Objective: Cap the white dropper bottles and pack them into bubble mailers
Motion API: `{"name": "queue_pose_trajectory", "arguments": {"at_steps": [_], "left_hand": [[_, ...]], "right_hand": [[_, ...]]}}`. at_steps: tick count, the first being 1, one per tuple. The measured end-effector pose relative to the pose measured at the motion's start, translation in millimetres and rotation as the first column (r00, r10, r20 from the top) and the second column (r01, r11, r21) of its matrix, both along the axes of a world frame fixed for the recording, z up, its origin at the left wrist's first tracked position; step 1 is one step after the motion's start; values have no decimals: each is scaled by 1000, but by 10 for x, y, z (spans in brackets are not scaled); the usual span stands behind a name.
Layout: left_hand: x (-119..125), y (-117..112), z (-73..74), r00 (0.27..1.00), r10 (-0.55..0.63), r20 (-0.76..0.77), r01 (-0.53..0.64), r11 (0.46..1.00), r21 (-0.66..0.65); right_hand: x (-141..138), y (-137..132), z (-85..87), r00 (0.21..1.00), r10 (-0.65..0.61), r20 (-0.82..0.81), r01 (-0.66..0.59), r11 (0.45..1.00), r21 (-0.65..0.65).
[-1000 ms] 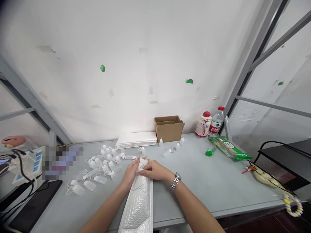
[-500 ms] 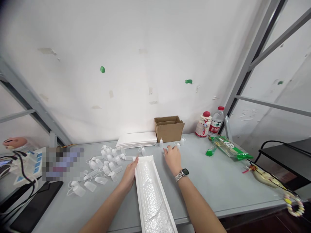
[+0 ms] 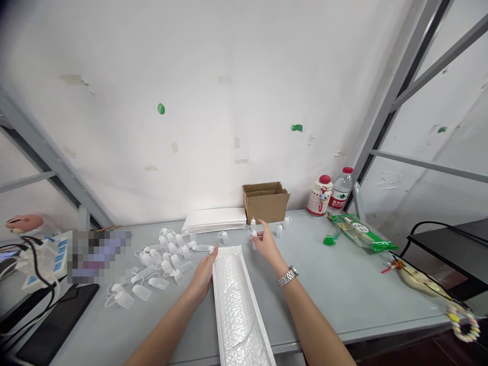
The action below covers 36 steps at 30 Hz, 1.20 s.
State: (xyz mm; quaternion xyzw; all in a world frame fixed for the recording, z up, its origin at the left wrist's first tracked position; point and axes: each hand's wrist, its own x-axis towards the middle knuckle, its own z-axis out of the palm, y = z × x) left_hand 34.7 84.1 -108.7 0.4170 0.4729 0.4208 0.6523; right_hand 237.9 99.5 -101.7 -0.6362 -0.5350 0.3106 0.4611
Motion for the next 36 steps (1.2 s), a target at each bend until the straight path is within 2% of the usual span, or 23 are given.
{"name": "queue_pose_trajectory", "arguments": {"at_steps": [1, 3, 4, 6, 10, 13, 16, 20, 23, 25, 30, 33, 36], "left_hand": [[4, -4, 8, 1000, -2, -2, 2, 1000, -4], [19, -11, 19, 1000, -9, 7, 9, 1000, -7], [29, -13, 19, 1000, -16, 21, 16, 1000, 0], [50, -10, 9, 998, -31, 61, 30, 999, 24], [78, 1, -22, 994, -27, 107, 22, 999, 42], [84, -5, -22, 994, -7, 106, 3, 999, 39], [86, -24, 4, 994, -15, 107, 11, 999, 37], [69, -40, 43, 996, -41, 82, 37, 998, 51], [50, -38, 43, 999, -16, 36, 14, 998, 61], [49, -35, 30, 1000, -9, 20, 7, 997, 74], [83, -37, 29, 999, 30, -39, -24, 986, 163], [88, -48, 51, 999, 21, -38, -15, 988, 152], [69, -53, 52, 1000, -9, 21, 7, 998, 69]], "right_hand": [[-18, -10, 45, 980, 69, -186, -61, 997, 45], [-102, -52, 121, 859, 201, -471, -143, 977, 156], [-165, -79, 144, 811, 243, -532, -159, 967, 199], [-316, -135, 144, 773, 280, -570, -166, 956, 244], [-562, -195, 19, 817, 314, -483, -229, 946, 228], [-587, -191, -41, 826, 359, -434, -312, 933, 179], [-518, -192, 11, 829, 404, -386, -373, 915, 157], [-454, -246, 142, 936, 319, -149, -282, 932, 229], [-452, -278, 179, 940, 338, -48, -325, 928, 182], [-447, -272, 166, 919, 386, -74, -377, 919, 115], [-410, -217, 94, 828, 489, -275, -507, 862, 5], [-415, -216, 79, 829, 491, -269, -491, 868, 72], [-428, -250, 98, 908, 402, -114, -374, 903, 211]]}}
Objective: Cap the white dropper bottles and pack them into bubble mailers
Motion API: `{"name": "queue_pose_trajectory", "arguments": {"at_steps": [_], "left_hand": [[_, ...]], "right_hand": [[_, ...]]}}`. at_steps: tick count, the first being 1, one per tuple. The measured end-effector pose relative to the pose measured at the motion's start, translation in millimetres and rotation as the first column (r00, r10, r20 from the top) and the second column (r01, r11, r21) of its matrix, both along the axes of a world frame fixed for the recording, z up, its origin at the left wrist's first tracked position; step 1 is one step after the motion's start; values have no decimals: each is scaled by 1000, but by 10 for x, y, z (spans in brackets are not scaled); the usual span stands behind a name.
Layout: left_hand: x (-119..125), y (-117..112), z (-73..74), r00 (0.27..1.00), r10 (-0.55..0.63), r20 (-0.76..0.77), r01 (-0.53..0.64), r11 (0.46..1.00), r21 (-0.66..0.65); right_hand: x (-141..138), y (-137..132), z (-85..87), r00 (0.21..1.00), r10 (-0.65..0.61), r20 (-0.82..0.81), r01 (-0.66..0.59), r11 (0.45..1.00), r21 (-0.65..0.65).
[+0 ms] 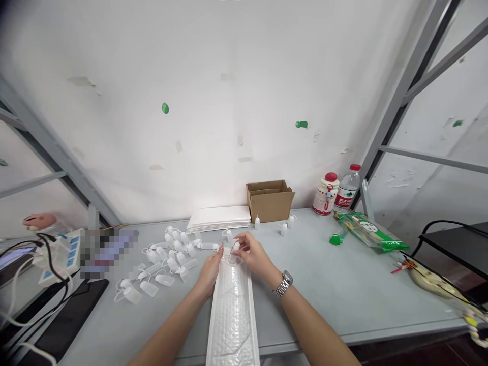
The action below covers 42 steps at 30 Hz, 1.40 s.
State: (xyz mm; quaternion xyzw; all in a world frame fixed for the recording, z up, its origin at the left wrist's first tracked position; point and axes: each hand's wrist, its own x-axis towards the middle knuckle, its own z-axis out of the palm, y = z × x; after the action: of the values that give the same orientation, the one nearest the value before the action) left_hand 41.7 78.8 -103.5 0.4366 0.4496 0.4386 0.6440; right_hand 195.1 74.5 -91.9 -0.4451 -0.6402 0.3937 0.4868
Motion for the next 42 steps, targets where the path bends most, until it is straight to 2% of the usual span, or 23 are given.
{"name": "queue_pose_trajectory", "arguments": {"at_steps": [2, 4, 6, 9, 13, 19, 23, 25, 27, 30, 34, 38, 40, 42], "left_hand": [[-19, 5, -21, 1000, 11, 27, -10, 1000, -23], [-36, 16, -49, 999, 30, 24, -30, 999, -15], [-45, 28, -69, 999, 48, -4, -48, 999, 6], [-38, 37, -71, 997, 62, -38, -61, 997, 41], [-7, 33, -51, 993, 73, -88, -66, 995, 73], [-7, 40, -58, 995, 82, -49, -77, 992, 98], [-24, 54, -57, 994, 94, -61, -88, 991, 97], [-23, 55, -46, 994, 88, -67, -82, 993, 80], [-16, 51, -28, 995, 70, -64, -66, 996, 63], [-8, 36, -8, 998, 35, -53, -32, 998, 53], [-21, 29, -35, 994, 34, -101, -31, 999, 29], [-45, 60, -80, 998, 48, -29, -49, 998, -48], [-55, 82, -86, 998, 63, 24, -61, 996, -70], [-66, 99, -79, 995, 84, 53, -80, 993, -82]], "right_hand": [[4, -28, 23, 990, -71, 120, 60, 994, 94], [20, -45, 41, 974, -75, 214, 51, 992, 114], [39, -44, 43, 970, -40, 239, 22, 997, 78], [51, -18, 17, 983, 52, 178, -43, 998, -54], [23, -8, -2, 970, 206, 132, -178, 964, -200], [-34, -48, 76, 943, 198, 267, -167, 977, -133], [-67, -38, 62, 890, 266, 371, -272, 962, -38], [-73, -31, 41, 867, 322, 379, -320, 945, -71], [-73, -33, 25, 876, 345, 338, -306, 938, -164], [-80, -51, 7, 931, 253, 263, -204, 959, -199], [-90, -20, -34, 968, 25, 251, -26, 1000, 1], [-81, 210, -76, 955, -230, 185, 194, 962, 191], [-95, 381, -86, 954, -250, 165, 213, 953, 214], [-130, 545, -96, 966, -204, 160, 173, 966, 190]]}}
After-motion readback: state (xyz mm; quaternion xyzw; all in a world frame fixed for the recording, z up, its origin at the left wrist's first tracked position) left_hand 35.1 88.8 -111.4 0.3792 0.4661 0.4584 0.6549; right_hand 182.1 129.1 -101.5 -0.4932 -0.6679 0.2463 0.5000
